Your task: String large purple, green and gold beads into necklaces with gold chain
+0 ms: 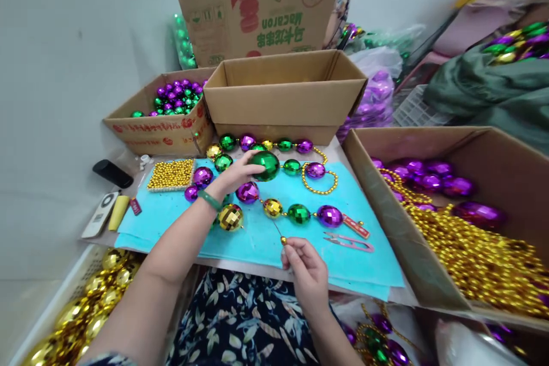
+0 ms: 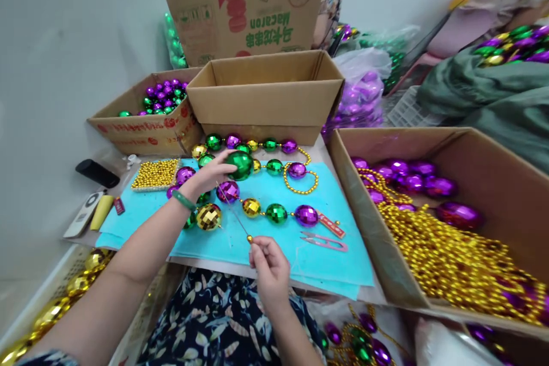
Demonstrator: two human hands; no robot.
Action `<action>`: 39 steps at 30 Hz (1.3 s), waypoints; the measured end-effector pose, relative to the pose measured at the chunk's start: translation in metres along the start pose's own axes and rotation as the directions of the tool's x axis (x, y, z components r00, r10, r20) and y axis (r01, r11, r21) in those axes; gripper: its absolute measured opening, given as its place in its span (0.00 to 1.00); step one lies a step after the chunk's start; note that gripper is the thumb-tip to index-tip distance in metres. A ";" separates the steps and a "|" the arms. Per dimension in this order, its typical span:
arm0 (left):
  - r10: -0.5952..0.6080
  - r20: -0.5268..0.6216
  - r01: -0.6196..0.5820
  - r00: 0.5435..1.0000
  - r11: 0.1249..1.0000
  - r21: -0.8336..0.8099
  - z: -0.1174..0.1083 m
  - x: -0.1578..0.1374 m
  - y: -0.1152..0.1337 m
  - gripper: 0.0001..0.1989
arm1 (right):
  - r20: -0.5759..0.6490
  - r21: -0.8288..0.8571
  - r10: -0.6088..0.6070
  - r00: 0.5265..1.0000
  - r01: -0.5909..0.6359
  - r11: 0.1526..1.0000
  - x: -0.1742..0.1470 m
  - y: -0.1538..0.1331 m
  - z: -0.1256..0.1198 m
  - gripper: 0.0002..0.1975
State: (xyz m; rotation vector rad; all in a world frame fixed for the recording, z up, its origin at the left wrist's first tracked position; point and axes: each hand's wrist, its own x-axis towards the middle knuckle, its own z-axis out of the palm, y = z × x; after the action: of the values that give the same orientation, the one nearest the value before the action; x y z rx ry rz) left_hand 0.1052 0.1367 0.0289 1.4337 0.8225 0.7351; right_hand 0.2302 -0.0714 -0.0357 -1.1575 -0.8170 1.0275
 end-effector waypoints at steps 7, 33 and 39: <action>-0.083 -0.035 0.049 0.996 0.821 -0.569 -0.050 -0.101 -0.001 0.35 | 0.064 -0.069 -0.029 0.998 0.033 0.997 0.000 -0.002 0.000 0.09; 0.130 -0.324 -0.265 0.937 0.870 -0.415 -0.069 -0.153 -0.018 0.37 | 0.224 -0.394 -0.177 0.958 0.255 0.883 -0.002 -0.016 0.017 0.07; 0.047 -0.369 -0.245 0.928 0.824 -0.511 -0.065 -0.153 -0.023 0.35 | 0.233 -0.401 -0.154 0.960 0.240 0.884 -0.001 -0.016 0.019 0.07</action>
State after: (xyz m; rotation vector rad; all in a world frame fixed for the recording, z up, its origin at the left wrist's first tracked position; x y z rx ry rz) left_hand -0.0333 0.0432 0.0146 0.8574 0.6818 1.2566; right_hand 0.2159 -0.0679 -0.0163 -1.3175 -1.3400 0.8188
